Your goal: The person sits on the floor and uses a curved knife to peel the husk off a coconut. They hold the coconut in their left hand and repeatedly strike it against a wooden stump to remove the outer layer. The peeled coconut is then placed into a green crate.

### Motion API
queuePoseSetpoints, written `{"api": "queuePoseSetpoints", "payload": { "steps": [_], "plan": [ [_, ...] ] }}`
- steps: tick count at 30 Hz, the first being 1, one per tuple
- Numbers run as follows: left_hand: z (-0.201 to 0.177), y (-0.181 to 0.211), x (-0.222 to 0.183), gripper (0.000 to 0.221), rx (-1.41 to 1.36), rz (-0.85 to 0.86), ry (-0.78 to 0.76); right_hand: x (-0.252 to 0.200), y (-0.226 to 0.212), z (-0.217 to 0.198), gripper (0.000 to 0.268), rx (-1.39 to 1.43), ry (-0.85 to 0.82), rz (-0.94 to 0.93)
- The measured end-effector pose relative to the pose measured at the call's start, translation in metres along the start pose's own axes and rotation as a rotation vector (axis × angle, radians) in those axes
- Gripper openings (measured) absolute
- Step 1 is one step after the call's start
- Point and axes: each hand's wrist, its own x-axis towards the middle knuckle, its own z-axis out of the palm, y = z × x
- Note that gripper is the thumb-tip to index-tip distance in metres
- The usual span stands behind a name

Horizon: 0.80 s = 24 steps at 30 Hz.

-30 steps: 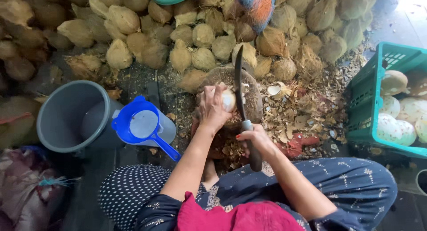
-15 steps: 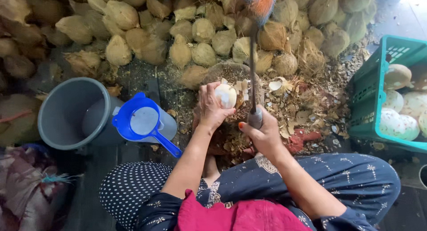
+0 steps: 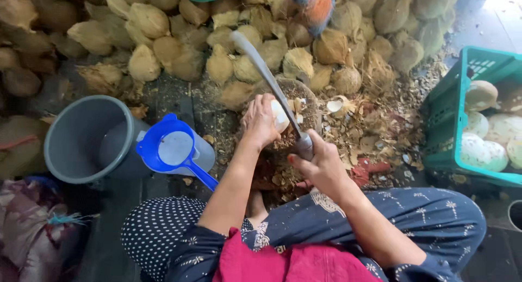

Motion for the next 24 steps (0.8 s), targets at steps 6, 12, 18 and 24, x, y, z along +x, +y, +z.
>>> {"api": "queuePoseSetpoints", "payload": {
  "steps": [6,12,18,24],
  "plan": [
    [0.004,-0.005,-0.007,0.085,0.066,0.09,0.071,0.031,0.091,0.027,0.017,0.452,-0.131,0.637],
    [-0.018,-0.03,-0.014,0.102,-0.217,-0.108,-0.02,0.034,0.126,0.016,0.024,0.576,-0.216,0.662],
    [-0.007,-0.031,-0.033,0.106,-1.041,-0.021,0.358,0.016,0.085,0.013,0.02,0.65,-0.124,0.605],
    [-0.023,0.005,-0.044,0.114,-0.415,-0.307,-0.005,0.01,0.094,0.019,0.02,0.497,-0.163,0.625]
  ]
}}
